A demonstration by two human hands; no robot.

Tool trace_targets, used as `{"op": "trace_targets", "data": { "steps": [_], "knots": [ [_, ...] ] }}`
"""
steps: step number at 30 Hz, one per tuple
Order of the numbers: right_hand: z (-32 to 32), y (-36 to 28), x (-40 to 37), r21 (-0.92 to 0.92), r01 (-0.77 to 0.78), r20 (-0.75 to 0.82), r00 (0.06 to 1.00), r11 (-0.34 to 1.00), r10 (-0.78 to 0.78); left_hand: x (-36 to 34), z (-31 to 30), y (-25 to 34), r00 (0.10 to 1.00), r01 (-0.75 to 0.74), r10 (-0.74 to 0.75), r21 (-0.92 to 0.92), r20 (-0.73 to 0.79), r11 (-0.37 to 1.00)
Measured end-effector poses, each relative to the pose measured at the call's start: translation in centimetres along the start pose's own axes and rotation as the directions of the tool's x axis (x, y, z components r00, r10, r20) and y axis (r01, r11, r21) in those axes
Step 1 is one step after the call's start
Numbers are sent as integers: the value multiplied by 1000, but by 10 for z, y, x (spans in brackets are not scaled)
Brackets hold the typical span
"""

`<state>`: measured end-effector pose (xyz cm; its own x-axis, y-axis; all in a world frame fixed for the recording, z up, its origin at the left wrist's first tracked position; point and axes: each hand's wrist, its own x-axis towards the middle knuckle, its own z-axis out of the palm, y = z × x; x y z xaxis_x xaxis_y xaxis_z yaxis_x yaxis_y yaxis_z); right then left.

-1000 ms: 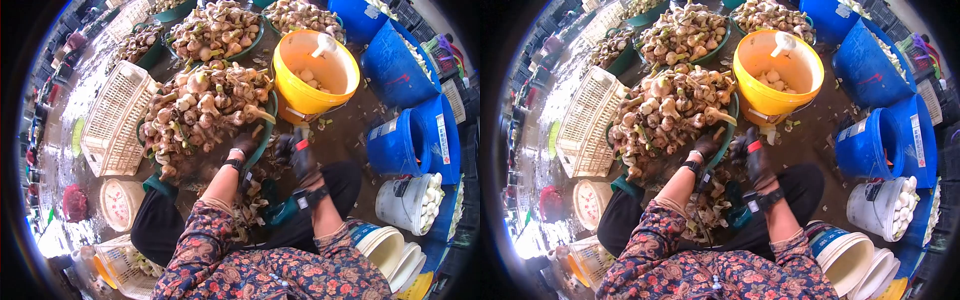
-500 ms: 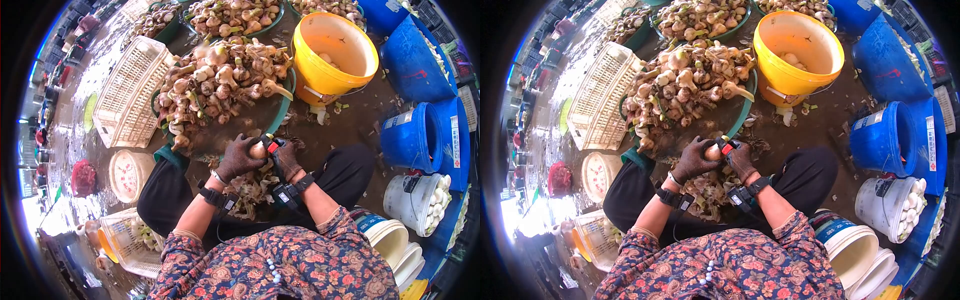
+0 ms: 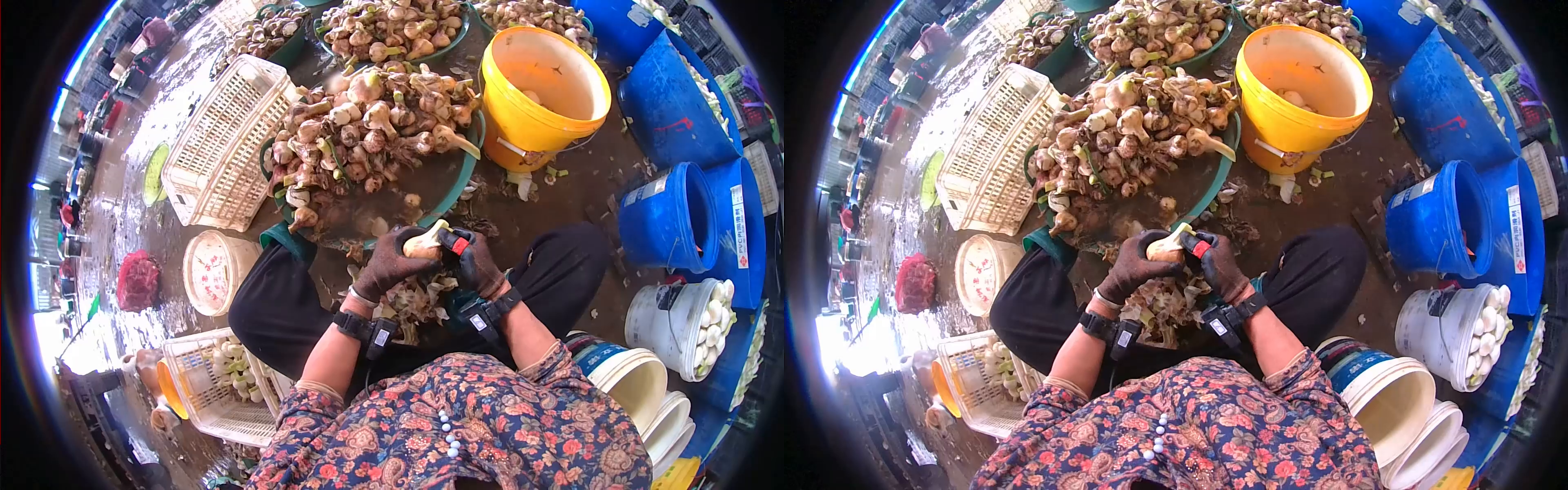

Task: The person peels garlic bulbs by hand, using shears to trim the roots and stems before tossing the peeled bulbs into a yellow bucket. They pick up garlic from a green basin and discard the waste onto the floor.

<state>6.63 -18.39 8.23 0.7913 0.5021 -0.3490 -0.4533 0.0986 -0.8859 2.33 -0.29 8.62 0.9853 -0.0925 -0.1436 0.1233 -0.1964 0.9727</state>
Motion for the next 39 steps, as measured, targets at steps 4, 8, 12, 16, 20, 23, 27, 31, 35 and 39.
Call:
{"op": "trace_targets", "data": {
  "steps": [4, 8, 12, 16, 20, 23, 27, 31, 35, 39],
  "knots": [
    [-3, 2, -4, 78, 30, 82, 996, 996, -37, -11, 1, 15, 965, 261, -235, -460, 115, 849],
    [-3, 16, -2, 126, 75, 23, 997, 989, -79, -12, 17, -1, 992, 120, -75, -592, 101, 797],
    [4, 4, -5, 381, -376, 196, 925, 844, 324, -15, 31, 12, 994, 13, -64, -482, -89, 876],
    [-6, 20, 0, 353, -309, 264, 938, 883, 223, -25, 8, 29, 957, -100, 134, 140, -258, 985],
    [-21, 60, 26, 465, -359, 671, 739, 809, -57, -27, -1, 26, 970, -180, 240, 520, -49, 835],
    [-30, 69, 22, 147, -178, 414, 904, 973, 103, -26, 0, 19, 964, -213, 262, 488, -34, 846],
    [-10, 2, 0, -297, -26, 414, 897, 955, 153, -32, 5, 4, 985, -20, 74, 328, -155, 945],
    [-3, -10, -4, -160, -111, 409, 897, 981, 168, -34, 8, -4, 951, 128, -154, -112, -269, 985],
    [6, -1, -6, -64, 79, 437, 899, 995, -43, -35, 8, 2, 917, 156, -345, -618, -200, 771],
    [9, 16, -1, -27, 95, 393, 916, 995, -77, -45, 20, -24, 935, -9, -153, -451, -320, 893]
  ]
}}
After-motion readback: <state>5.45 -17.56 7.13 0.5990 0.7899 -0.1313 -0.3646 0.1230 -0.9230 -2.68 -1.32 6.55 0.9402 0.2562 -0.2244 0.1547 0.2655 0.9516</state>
